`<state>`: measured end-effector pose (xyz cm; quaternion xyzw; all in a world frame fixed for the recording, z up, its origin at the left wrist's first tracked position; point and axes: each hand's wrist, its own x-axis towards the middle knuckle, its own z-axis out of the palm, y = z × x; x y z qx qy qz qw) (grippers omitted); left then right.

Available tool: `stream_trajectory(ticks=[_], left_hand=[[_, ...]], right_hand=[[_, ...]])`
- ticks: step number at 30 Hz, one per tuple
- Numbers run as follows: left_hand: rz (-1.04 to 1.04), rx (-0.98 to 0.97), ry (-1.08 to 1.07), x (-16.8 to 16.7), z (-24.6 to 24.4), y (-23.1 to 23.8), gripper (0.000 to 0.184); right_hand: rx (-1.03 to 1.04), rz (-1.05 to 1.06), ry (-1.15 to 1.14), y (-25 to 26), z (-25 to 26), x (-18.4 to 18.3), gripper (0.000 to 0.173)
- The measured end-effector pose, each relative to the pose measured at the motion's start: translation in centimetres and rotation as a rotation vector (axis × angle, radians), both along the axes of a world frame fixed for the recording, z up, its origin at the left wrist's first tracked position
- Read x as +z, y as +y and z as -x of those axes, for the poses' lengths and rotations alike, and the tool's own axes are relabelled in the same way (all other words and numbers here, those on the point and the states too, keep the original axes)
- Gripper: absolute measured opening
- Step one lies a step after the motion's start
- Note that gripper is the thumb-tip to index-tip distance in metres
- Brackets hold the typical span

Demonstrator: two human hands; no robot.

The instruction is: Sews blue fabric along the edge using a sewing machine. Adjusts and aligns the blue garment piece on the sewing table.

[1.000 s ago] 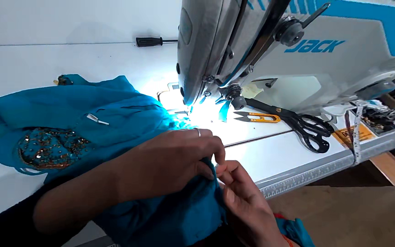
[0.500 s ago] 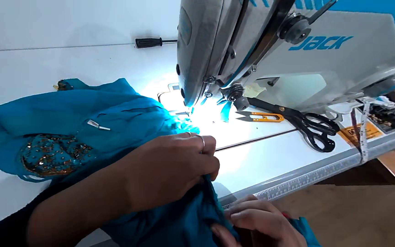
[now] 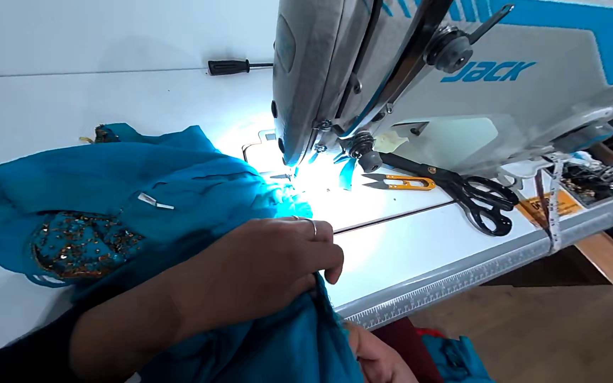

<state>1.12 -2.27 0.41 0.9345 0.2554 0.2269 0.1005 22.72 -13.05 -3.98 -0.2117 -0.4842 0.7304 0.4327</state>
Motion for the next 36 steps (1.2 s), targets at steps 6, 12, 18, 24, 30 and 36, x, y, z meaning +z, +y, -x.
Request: stream_trajectory(ticks=[6, 12, 18, 24, 30, 36], left_hand=[[0.077, 0.089, 0.042, 0.4, 0.2, -0.1, 0.021], [0.035, -0.018, 0.224, -0.1, 0.0, -1.7, 0.02], [-0.223, 0.007, 0.134, -1.8, -0.4, -4.0, 0.027], [-0.167, -0.001, 0.067, -1.9, -1.3, -6.8, 0.063], [-0.221, 0.076, 0.089, -2.5, -1.9, -8.2, 0.029], [0.184, 0.131, -0.301, -2.4, -1.6, -7.4, 0.021]], right_hand=[[-0.005, 0.067, -0.113, -0.2, -1.1, -1.6, 0.037], [-0.063, 0.046, -0.246, -0.3, -2.0, -1.2, 0.025], [-0.116, -0.105, -0.423, -0.3, -2.8, -1.3, 0.02], [-0.117, -0.169, -0.316, 0.0, -3.0, -1.4, 0.01], [-0.178, -0.087, -0.308, 0.5, -2.9, -0.7, 0.013], [-0.237, -0.099, -0.436, 1.5, -2.6, 0.2, 0.038]])
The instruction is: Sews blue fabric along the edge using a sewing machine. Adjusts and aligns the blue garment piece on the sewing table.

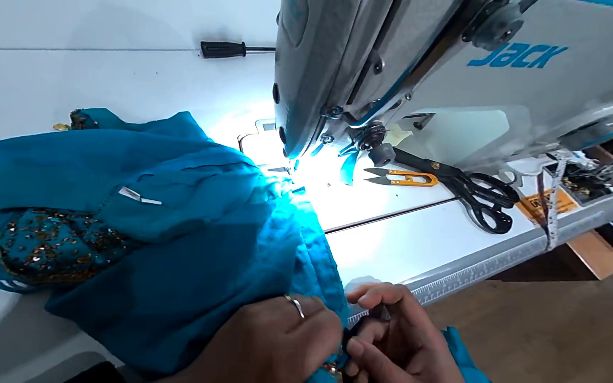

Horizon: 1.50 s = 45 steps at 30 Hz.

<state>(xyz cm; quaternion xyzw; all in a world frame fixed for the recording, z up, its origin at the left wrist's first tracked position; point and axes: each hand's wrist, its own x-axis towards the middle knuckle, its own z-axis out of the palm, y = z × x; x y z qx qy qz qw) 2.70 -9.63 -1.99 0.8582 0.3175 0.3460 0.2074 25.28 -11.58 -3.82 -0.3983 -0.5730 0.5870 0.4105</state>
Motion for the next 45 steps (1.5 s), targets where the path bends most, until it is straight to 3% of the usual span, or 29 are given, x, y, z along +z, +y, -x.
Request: stream_trajectory(ticks=[5, 10, 13, 16, 20, 24, 27, 30, 34, 38, 41, 45], left_hand=[[0.232, -0.025, -0.324, -0.6, 0.8, 1.0, 0.022], [0.271, -0.034, -0.398, -1.0, 1.1, 1.3, 0.02], [0.286, -0.039, -0.455, -1.3, 1.0, 1.6, 0.023], [0.306, -0.07, -0.472, -1.3, 0.9, 1.5, 0.025], [0.157, -0.109, -0.224, -0.6, 0.4, 0.9, 0.027], [-0.132, -0.106, 0.128, -1.0, -0.3, 0.2, 0.029], [-0.225, -0.102, 0.211, -1.3, -0.4, 0.0, 0.027], [-0.294, -0.117, 0.281, -1.4, -0.3, -0.2, 0.034], [-0.321, -0.146, 0.291, -1.3, -0.1, -0.2, 0.038], [-0.339, -0.033, 0.204, -0.6, 0.3, 0.6, 0.032], [-0.432, 0.153, 0.424, -0.3, 0.1, 1.4, 0.049], [-0.39, 0.17, 0.544, -1.2, 0.6, 2.6, 0.058]], right_hand=[[0.014, -0.191, -0.191, 0.9, 0.7, 0.1, 0.042], [-0.012, -0.291, -0.107, 0.9, 0.8, -0.3, 0.026], [-0.015, -0.264, -0.025, 0.5, 0.6, -0.6, 0.021], [0.035, -0.128, 0.068, -0.1, 0.5, -0.7, 0.028], [0.054, -0.021, 0.067, -1.1, 0.5, -1.1, 0.034], [0.041, -0.097, -0.034, -1.1, 0.0, -1.5, 0.038], [0.05, -0.293, -0.235, -0.3, -0.8, -1.3, 0.04], [0.075, -0.575, -0.469, 1.4, -1.6, -0.9, 0.026], [0.165, -0.923, -0.586, 3.0, -1.7, -1.7, 0.018], [0.17, -1.03, -0.656, 3.2, -1.7, -1.5, 0.019], [0.148, -1.116, -0.704, 3.4, -1.9, -1.6, 0.02], [0.16, -1.175, -0.734, 4.0, -2.3, -1.4, 0.022]])
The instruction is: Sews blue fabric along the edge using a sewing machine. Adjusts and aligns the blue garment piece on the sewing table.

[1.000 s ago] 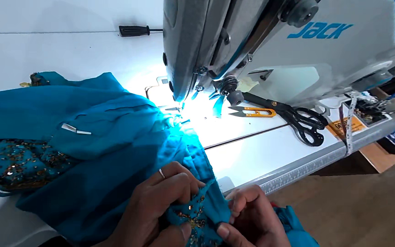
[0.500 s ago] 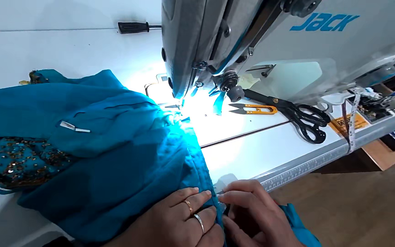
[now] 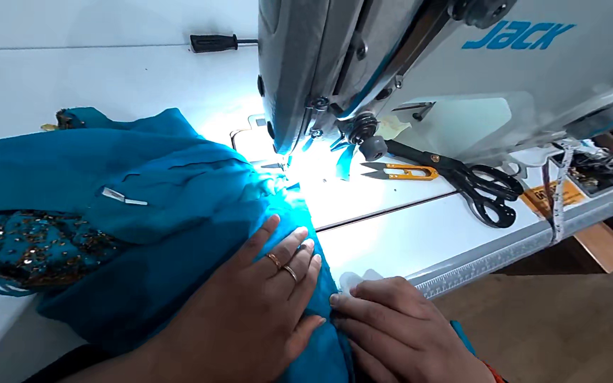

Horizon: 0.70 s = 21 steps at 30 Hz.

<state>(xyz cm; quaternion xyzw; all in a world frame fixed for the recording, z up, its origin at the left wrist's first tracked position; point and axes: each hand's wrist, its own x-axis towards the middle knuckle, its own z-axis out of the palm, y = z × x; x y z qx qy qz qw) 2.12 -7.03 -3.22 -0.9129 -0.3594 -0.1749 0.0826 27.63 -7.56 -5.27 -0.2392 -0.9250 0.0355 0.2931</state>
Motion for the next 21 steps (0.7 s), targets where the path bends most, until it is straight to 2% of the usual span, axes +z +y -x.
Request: stream_trajectory(ticks=[3, 6, 9, 12, 15, 19, 21], left_hand=[[0.107, 0.006, -0.037, 0.1, 0.5, 0.4, 0.053], [0.146, 0.023, -0.067, 0.0, 0.7, 0.6, 0.049], [0.144, 0.038, -0.042, -0.1, 0.8, 0.7, 0.048], [0.118, 0.038, -0.011, -0.2, 0.7, 0.8, 0.05], [0.126, 0.032, -0.022, -0.1, 0.8, 0.8, 0.049], [0.091, 0.088, -0.17, 0.2, 0.2, 1.3, 0.042], [0.028, 0.141, -0.162, 0.3, 0.0, 1.9, 0.043]], right_hand=[[0.08, 0.047, -0.012, 0.8, -0.2, 0.6, 0.024], [0.143, 0.209, 0.011, 2.3, -0.3, 1.3, 0.031], [0.069, 0.2, -0.01, 4.4, 0.6, 1.6, 0.038], [0.053, 0.135, -0.149, 7.2, 1.8, 1.3, 0.054], [0.089, 0.164, -0.242, 9.0, 2.3, 1.2, 0.072], [0.128, 0.133, -0.232, 9.8, 2.4, 1.5, 0.072], [0.134, 0.134, -0.213, 9.9, 2.5, 1.4, 0.07]])
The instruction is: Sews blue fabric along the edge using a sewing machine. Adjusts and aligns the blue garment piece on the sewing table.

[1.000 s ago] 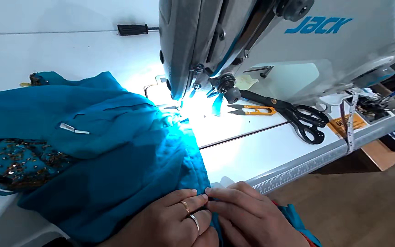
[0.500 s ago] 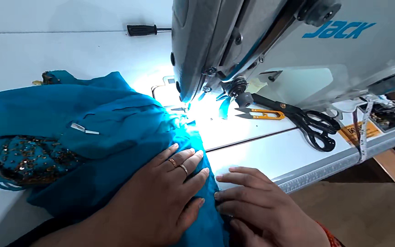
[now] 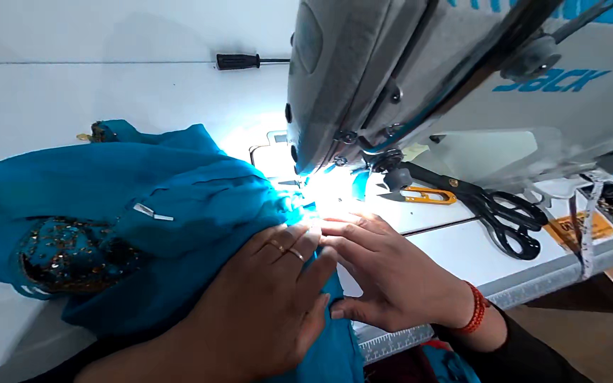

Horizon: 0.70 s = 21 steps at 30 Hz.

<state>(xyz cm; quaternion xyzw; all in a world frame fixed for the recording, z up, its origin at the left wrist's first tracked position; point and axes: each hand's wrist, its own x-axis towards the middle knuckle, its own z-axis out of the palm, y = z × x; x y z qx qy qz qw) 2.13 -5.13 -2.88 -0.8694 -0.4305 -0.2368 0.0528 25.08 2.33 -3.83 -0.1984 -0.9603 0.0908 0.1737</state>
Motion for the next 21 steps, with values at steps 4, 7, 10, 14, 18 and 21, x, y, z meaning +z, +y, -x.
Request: stream_trajectory(ticks=[4, 7, 10, 14, 18, 21], left_hand=[[0.022, 0.072, 0.114, -0.4, 0.2, 0.9, 0.055], [0.04, 0.066, 0.123, -0.5, 0.3, 1.1, 0.055], [0.027, 0.073, 0.135, -0.6, 0.4, 1.1, 0.055], [0.021, 0.083, 0.151, -0.7, 0.4, 1.2, 0.054], [0.038, 0.099, 0.164, -0.6, 0.4, 1.3, 0.054], [0.042, 0.1, 0.164, -0.6, 0.5, 1.4, 0.054]], right_hand=[[0.006, 0.0, 0.001, 0.2, 0.0, 0.0, 0.071], [-0.001, -0.024, -0.008, 0.3, 0.1, 0.3, 0.071], [-0.003, -0.02, -0.025, 0.9, 0.2, 0.5, 0.075], [0.021, 0.011, -0.082, 1.4, 0.4, 0.7, 0.075], [0.016, 0.006, -0.093, 1.5, 0.5, 0.8, 0.075], [0.007, 0.006, -0.108, 1.6, 0.6, 0.9, 0.074]])
